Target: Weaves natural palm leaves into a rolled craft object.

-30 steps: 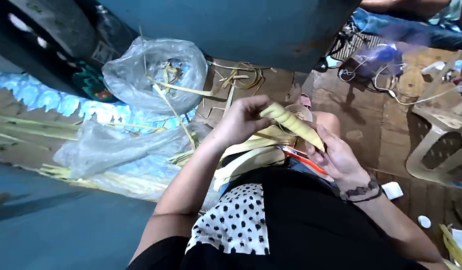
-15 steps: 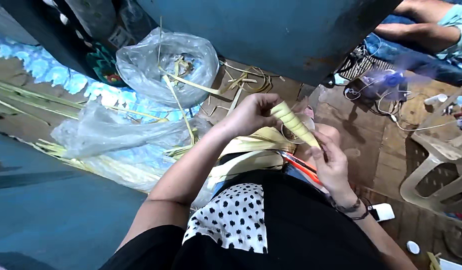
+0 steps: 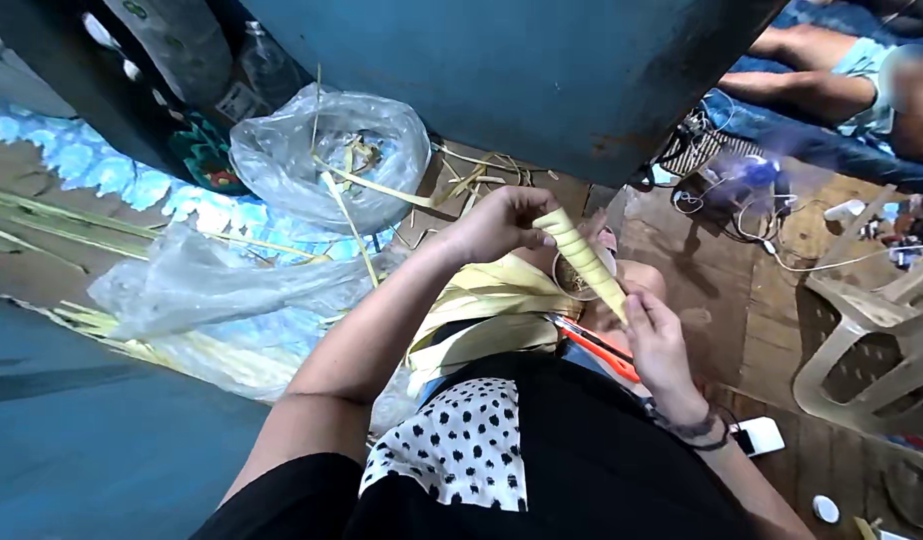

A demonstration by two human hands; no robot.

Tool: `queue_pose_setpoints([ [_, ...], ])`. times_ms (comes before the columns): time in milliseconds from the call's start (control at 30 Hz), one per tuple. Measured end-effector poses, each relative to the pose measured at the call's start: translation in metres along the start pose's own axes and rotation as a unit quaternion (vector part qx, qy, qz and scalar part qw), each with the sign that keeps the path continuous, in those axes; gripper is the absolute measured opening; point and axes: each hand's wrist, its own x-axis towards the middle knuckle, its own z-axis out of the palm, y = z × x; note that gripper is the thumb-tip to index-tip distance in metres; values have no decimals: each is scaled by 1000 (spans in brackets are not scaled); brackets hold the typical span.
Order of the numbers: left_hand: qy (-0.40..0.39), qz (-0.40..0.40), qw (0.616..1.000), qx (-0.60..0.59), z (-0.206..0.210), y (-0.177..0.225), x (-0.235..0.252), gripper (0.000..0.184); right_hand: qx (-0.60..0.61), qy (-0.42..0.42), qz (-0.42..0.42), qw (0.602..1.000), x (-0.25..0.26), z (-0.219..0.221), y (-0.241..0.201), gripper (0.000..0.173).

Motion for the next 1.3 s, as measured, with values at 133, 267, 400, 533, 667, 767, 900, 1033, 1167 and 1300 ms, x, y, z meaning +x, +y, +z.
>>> queue_pose_setpoints([
  [133,13,-18,1000,6,-2,-1,2,26,74,8,55,996,4,0,2,30],
  [267,4,-15,1000,-12,-1,-2,2,17,106,26,98,989,5,0,-2,31],
  [400,15,-24,1000,-13,-2,-4,4,22,-29,4,-36,999,3,-5,9,36],
  [533,5,-14,1000,-12,-2,-4,5,20,174,10,181,968,5,0,-4,34],
  [667,25,-21,999,-15,0,-7,6,19,-80,-2,-81,993,1,-7,15,44],
  [767,17,-16,999,-23,0,-9,6,19,197,3,203,959,5,0,-5,30],
  [900,31,-28,999,-16,1,-9,7,14,106,-3,110,988,0,-1,-2,34],
  [1033,47,-28,998,-34,3,-13,4,24,-145,-13,-127,981,1,-7,13,51],
  [1167,39,-12,999,-23,5,-18,5,31,105,-37,86,990,0,-10,-4,50],
  [1300,58,6,996,-60,7,-23,3,25,226,-79,229,943,2,-15,-22,53],
])
